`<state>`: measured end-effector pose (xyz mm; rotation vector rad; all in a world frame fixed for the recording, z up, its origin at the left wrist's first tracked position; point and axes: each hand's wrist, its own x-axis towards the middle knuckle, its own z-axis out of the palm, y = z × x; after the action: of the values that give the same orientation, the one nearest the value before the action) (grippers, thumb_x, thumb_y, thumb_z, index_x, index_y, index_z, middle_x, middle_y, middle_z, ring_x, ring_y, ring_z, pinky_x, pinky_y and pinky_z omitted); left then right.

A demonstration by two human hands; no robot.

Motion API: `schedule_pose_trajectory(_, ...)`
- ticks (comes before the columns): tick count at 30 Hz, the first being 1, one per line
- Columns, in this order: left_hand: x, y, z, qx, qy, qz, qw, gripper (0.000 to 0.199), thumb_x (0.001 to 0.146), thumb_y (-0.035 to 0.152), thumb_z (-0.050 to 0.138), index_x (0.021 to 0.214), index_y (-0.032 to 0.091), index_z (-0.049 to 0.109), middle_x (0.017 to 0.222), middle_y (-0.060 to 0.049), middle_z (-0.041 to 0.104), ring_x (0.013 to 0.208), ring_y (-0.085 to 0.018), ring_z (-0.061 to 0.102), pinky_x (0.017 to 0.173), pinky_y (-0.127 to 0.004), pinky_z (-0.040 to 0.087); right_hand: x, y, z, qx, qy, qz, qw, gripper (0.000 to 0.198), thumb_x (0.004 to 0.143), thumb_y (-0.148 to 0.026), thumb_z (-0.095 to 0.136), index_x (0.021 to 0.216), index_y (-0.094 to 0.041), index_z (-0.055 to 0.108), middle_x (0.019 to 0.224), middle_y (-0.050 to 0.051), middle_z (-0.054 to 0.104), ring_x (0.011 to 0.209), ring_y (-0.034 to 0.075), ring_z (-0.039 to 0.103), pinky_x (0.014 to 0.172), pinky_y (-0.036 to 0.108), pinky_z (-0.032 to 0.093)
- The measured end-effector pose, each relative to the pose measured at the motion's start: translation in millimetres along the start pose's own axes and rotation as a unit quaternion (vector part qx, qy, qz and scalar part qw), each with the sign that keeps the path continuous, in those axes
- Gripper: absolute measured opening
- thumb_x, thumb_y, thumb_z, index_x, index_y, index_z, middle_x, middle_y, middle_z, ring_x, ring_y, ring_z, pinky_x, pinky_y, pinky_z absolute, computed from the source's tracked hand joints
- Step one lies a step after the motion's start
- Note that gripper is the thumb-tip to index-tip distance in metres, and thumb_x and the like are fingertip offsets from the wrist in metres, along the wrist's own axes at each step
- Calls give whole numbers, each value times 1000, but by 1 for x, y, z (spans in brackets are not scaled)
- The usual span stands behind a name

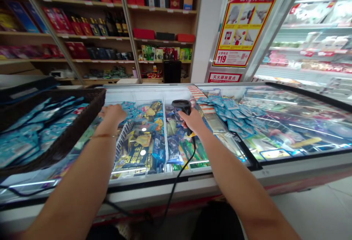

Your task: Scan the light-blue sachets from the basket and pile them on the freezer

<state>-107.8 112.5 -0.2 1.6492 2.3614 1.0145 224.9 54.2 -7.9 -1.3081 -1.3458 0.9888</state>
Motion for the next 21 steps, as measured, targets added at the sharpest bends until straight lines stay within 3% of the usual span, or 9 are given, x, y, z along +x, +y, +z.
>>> schedule_pose_trajectory(2,-7,7,-2,62,7,3,998,28,72,26,73,95,12,68,124,-29,60,131,-51,42,105,-66,28,-4,-1,-1,-10,-1,-3,1000,20,86,-30,69,86,-20,52,65,-1,64,38,10,56,37,21,43)
schedule_pose_trajectory(4,-12,15,-3,62,-6,29,998,26,75,21,69,100,12,67,125,-27,59,126,-46,49,105,-58,36,-7,-1,-1,-20,-4,-5,1000,21,86,-30,69,85,-19,52,66,0,65,38,10,56,37,21,44)
schedule_pose_trajectory(8,-20,35,8,-130,11,49,990,19,82,21,65,101,17,64,111,-16,66,111,-31,62,99,-44,48,-9,0,-1,-24,-2,-6,1000,22,86,-32,71,86,-19,53,68,1,66,39,10,57,38,22,46)
schedule_pose_trajectory(10,-26,47,19,-285,-1,13,958,14,84,23,63,97,18,62,98,-9,67,96,-24,65,90,-40,55,-9,1,-1,-25,-1,-10,1000,23,85,-33,72,86,-19,53,67,1,66,39,11,56,38,23,46)
schedule_pose_trajectory(12,-34,60,29,-420,-42,-35,906,12,83,24,65,93,18,61,86,-4,66,80,-18,65,81,-37,58,-10,2,-2,-28,-7,-17,999,24,84,-35,72,84,-19,54,67,2,67,40,11,57,38,23,46)
schedule_pose_trajectory(15,-44,73,39,-521,-82,-78,846,17,76,22,72,88,17,60,75,0,63,69,-13,62,75,-35,60,-12,3,-2,-37,-23,-27,999,24,85,-38,71,83,-20,56,66,3,67,42,12,58,40,24,47)
schedule_pose_trajectory(17,-47,76,41,-534,-77,-86,838,19,74,21,73,86,17,59,72,1,63,67,-12,62,74,-34,60,-16,1,-2,-49,-34,-35,998,24,85,-39,70,84,-20,57,65,3,67,44,13,58,42,25,49)
schedule_pose_trajectory(21,-45,74,45,-518,-54,-78,850,17,75,21,71,89,17,60,72,0,64,64,-12,62,69,-30,58,-24,-5,0,-85,-45,-59,994,24,85,-40,69,84,-20,56,63,2,66,44,14,59,44,26,49)
